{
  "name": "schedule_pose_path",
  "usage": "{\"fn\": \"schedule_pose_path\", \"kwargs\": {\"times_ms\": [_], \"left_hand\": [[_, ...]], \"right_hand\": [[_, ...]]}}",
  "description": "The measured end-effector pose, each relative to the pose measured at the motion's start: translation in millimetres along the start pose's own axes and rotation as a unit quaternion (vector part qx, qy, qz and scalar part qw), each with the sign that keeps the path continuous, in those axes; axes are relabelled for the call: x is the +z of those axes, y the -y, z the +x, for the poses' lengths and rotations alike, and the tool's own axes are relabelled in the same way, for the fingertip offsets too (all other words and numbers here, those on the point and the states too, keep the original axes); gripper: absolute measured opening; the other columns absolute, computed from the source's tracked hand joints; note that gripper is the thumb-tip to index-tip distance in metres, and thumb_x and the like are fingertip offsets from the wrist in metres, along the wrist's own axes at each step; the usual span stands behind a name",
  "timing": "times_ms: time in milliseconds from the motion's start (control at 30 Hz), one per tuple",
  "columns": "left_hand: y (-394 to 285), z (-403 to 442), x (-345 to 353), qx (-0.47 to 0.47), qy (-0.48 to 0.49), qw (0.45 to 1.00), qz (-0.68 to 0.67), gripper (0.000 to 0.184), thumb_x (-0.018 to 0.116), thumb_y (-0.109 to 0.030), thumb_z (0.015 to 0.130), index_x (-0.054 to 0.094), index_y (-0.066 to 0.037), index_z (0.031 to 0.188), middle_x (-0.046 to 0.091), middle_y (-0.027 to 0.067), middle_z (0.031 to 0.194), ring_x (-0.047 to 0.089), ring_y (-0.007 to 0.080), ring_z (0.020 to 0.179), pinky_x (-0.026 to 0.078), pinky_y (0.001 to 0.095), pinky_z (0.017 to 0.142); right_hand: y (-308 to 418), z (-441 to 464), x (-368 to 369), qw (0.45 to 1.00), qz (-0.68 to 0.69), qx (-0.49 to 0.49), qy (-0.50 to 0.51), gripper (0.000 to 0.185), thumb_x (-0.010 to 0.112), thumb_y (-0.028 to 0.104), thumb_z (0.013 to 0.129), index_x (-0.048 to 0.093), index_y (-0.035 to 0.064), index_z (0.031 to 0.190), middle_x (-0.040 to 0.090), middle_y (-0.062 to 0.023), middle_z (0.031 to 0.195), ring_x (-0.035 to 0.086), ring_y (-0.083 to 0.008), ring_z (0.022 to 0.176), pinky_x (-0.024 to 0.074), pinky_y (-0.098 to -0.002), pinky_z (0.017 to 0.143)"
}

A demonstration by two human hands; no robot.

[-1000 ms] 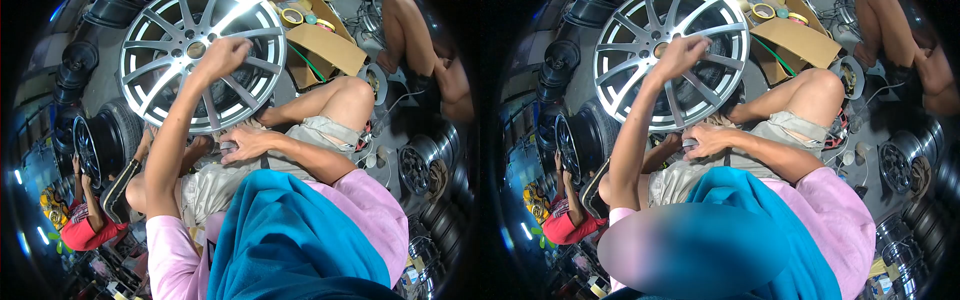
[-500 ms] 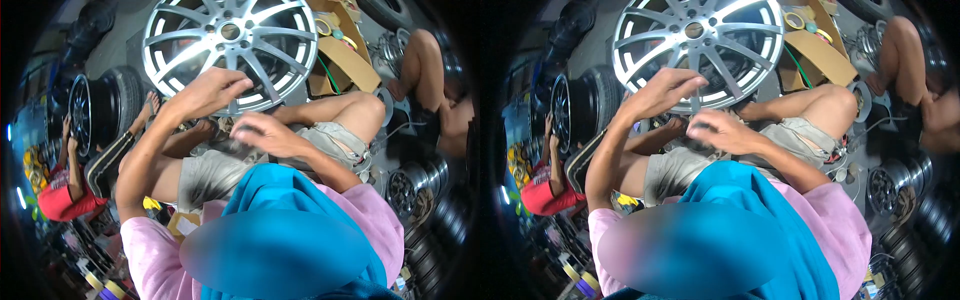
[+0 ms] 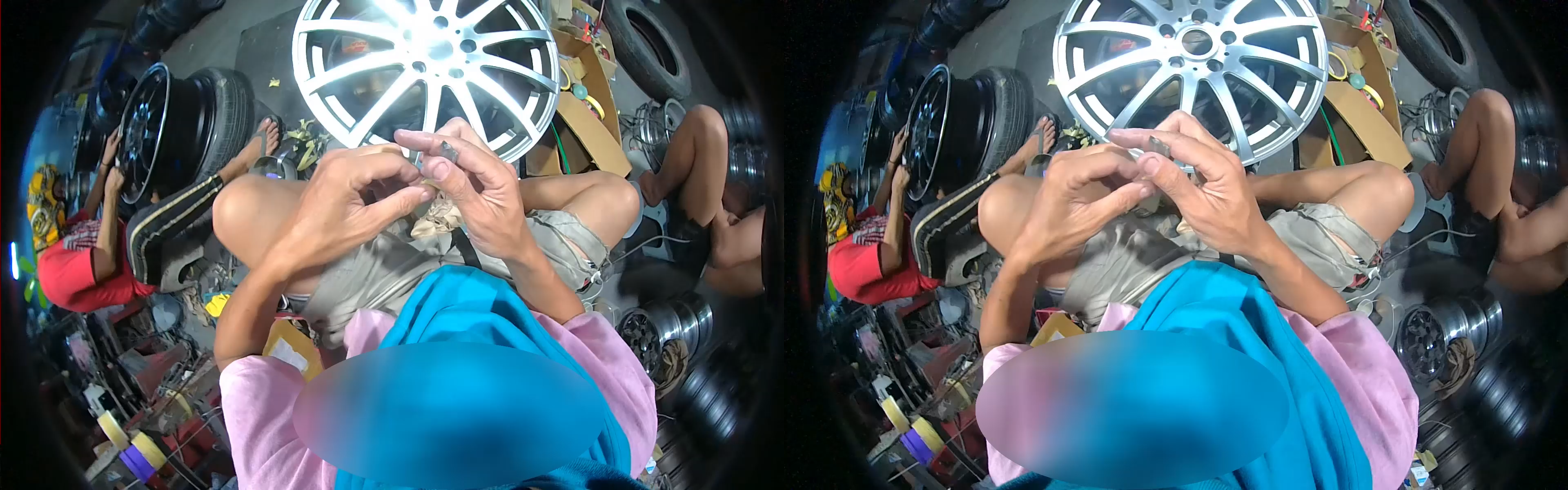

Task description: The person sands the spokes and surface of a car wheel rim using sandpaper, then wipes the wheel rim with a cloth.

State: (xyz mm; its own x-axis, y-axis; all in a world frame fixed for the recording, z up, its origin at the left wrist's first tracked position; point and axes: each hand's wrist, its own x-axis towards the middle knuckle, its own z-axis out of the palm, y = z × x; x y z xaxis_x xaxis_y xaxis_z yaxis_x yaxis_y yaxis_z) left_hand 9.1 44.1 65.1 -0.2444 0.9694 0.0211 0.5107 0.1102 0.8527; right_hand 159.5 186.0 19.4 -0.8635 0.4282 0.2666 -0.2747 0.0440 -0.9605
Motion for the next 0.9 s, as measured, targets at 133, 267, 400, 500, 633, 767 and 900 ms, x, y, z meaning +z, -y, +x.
{"fn": "schedule_pose_path", "kwargs": {"times_ms": [133, 267, 400, 500, 633, 767, 900], "left_hand": [[-9, -35, -26, 0.067, -0.105, 0.986, 0.112, 0.013, 0.079, -0.011, 0.089, 0.072, 0.000, 0.090, 0.066, 0.0073, 0.077, 0.062, 0.0143, 0.063, 0.047, 0.0294, 0.058], [-14, -102, -44, -0.081, -0.331, 0.940, -0.023, 0.008, 0.074, -0.007, 0.095, 0.072, 0.001, 0.095, 0.063, 0.0011, 0.078, 0.059, 0.0062, 0.068, 0.045, 0.0204, 0.062], [17, -168, -65, -0.155, -0.454, 0.877, -0.020, 0.015, 0.071, -0.010, 0.100, 0.071, 0.004, 0.101, 0.063, 0.0000, 0.083, 0.055, 0.0043, 0.071, 0.043, 0.0186, 0.065], [35, -192, -57, -0.202, -0.451, 0.869, 0.004, 0.015, 0.070, -0.013, 0.102, 0.072, 0.001, 0.106, 0.063, -0.0017, 0.084, 0.055, 0.0040, 0.074, 0.043, 0.0185, 0.065], [48, -204, -39, -0.234, -0.446, 0.863, 0.029, 0.016, 0.069, -0.014, 0.103, 0.072, 0.002, 0.102, 0.062, -0.0038, 0.082, 0.053, 0.0018, 0.071, 0.042, 0.0174, 0.064], [84, -229, -29, -0.296, -0.417, 0.855, 0.084, 0.020, 0.071, -0.017, 0.101, 0.072, 0.002, 0.096, 0.060, -0.0052, 0.074, 0.048, 0.0015, 0.065, 0.039, 0.0207, 0.057], [167, -263, 6, -0.390, -0.321, 0.858, 0.097, 0.029, 0.072, -0.028, 0.097, 0.073, 0.000, 0.091, 0.066, 0.0115, 0.069, 0.059, 0.0186, 0.061, 0.047, 0.0362, 0.060]], "right_hand": [[-11, -2, 15, 1.000, -0.011, -0.009, 0.024, 0.033, 0.064, 0.024, 0.104, 0.071, 0.0008, 0.127, 0.062, -0.0060, 0.102, 0.056, -0.0148, 0.095, 0.0461, -0.0287, 0.084], [-25, -17, 9, 0.982, -0.117, 0.074, 0.127, 0.023, 0.066, 0.021, 0.103, 0.077, 0.0022, 0.110, 0.061, -0.0063, 0.084, 0.054, -0.0160, 0.078, 0.0449, -0.0321, 0.072], [-65, -45, -10, 0.921, -0.278, 0.168, 0.215, 0.022, 0.067, 0.020, 0.101, 0.076, 0.0010, 0.106, 0.063, -0.0126, 0.085, 0.062, -0.0276, 0.079, 0.0486, -0.0398, 0.073], [-127, -70, -26, 0.846, -0.426, 0.102, 0.302, 0.021, 0.065, 0.013, 0.097, 0.075, -0.0018, 0.107, 0.068, -0.0199, 0.095, 0.066, -0.0363, 0.084, 0.0501, -0.0464, 0.075], [-172, -68, -2, 0.760, -0.482, 0.156, 0.407, 0.027, 0.061, 0.013, 0.088, 0.069, -0.0024, 0.108, 0.066, -0.0301, 0.112, 0.066, -0.0473, 0.105, 0.0529, -0.0545, 0.092], [-282, -85, -4, 0.709, -0.512, 0.127, 0.468, 0.032, 0.052, 0.009, 0.088, 0.066, -0.0029, 0.115, 0.067, -0.0304, 0.116, 0.066, -0.0460, 0.110, 0.0528, -0.0524, 0.096], [-309, -76, 4, 0.686, -0.516, 0.150, 0.491, 0.033, 0.049, 0.011, 0.091, 0.065, -0.0026, 0.116, 0.066, -0.0304, 0.118, 0.065, -0.0454, 0.112, 0.0525, -0.0517, 0.097]]}}
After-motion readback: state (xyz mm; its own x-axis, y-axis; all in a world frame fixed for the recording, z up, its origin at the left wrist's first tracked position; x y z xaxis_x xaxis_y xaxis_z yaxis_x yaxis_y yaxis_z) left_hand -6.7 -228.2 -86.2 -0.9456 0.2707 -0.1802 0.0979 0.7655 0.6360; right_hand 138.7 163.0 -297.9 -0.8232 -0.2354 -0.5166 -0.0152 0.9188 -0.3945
